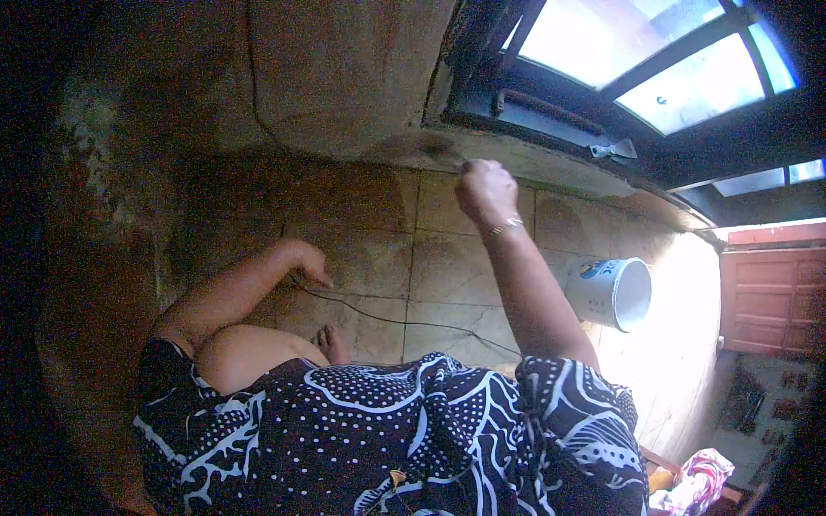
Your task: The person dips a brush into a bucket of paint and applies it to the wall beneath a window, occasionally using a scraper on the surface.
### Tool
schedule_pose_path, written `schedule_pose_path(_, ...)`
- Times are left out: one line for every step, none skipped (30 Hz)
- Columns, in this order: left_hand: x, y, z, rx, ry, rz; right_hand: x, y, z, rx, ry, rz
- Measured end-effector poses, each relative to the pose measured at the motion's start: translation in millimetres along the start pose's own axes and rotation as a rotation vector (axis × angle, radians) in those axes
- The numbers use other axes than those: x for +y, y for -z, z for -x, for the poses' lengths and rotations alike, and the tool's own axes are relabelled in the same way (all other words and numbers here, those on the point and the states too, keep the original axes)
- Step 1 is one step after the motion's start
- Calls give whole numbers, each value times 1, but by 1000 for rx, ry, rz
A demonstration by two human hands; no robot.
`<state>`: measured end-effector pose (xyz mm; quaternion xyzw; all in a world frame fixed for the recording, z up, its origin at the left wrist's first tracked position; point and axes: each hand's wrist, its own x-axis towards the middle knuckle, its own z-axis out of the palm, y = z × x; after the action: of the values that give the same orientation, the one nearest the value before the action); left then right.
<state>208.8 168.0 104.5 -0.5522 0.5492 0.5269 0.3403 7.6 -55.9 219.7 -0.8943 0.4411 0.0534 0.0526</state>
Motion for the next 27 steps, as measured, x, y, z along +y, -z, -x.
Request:
schedule_pose_path(0, 0, 3, 1, -5, 3, -1, 25, 15, 55, -21, -56)
schedule_pose_path(2, 1, 11, -10, 20, 30, -3, 42, 29, 110, -45, -112)
schedule_pose_path(3, 3, 15, -21, 46, 54, -3, 47, 39, 109, -48, -109)
schedule_pose_path(4, 3, 14, -22, 43, 49, -4, 50, 48, 157, -5, -127)
schedule_pose_path(4, 4, 12, -12, 36, 31, -6, 51, 51, 207, 38, -146)
schedule_pose_path(5, 5, 12, -2, 28, 14, -9, 41, 47, 133, 71, -104)
schedule_pose_path(7, 7, 11, -1, 27, 12, -15, 26, 41, 108, 89, -102)
schedule_pose_path(9, 8, 10, 3, 55, 19, -18, 8, 34, 81, 109, -101)
schedule_pose_path(12, 8, 10, 5, 84, 29, -18, -9, 22, 79, 113, -102)
schedule_pose_path(14, 9, 15, 4, 86, 36, -19, -25, 7, 25, 99, -65)
schedule_pose_path(15, 12, 24, 4, 56, 29, -21, -33, -6, -30, 85, -27)
schedule_pose_path(14, 14, 28, 5, 27, 24, -18, -30, -15, -98, 53, -54)
schedule_pose_path(5, 8, 16, 2, 27, 36, -28, -13, -11, -43, 32, -82)
schedule_pose_path(-7, -2, -8, -43, 25, 107, -34, 7, -3, 6, 6, -108)
schedule_pose_path(-11, -8, -23, -87, 19, 173, -40, 30, 11, 45, 56, -123)
schedule_pose_path(-9, -7, -19, -91, 11, 175, -42, 38, 22, 211, 142, -162)
schedule_pose_path(-9, -6, -14, -80, -1, 193, -44, 39, 30, 202, 165, -192)
schedule_pose_path(-8, -3, -5, -64, -10, 210, -49, 39, 33, 198, 189, -223)
schedule_pose_path(-2, 4, 7, -59, -11, 209, -57, 33, 32, 105, 184, -161)
schedule_pose_path(7, 12, 18, -45, 3, 143, -67, 21, 29, 12, 179, -101)
schedule_pose_path(15, 18, 23, -32, 17, 78, -75, 11, 19, -132, 211, -1)
schedule_pose_path(18, 20, 20, -27, 17, 81, -69, -18, 7, -47, 270, -60)
schedule_pose_path(19, 21, 12, -35, 13, 35, -71, -19, -3, -67, 244, -45)
schedule_pose_path(18, 20, 7, -44, 9, -7, -73, -19, -10, -89, 221, -31)
schedule_pose_path(12, 15, 2, -44, 8, 6, -76, -9, -12, -24, 207, -47)
schedule_pose_path(6, 7, -2, 9, -10, 46, -77, 3, -11, 35, 190, -63)
schedule_pose_path(3, 2, -4, 60, -29, 80, -80, 24, -3, 39, 178, -105)
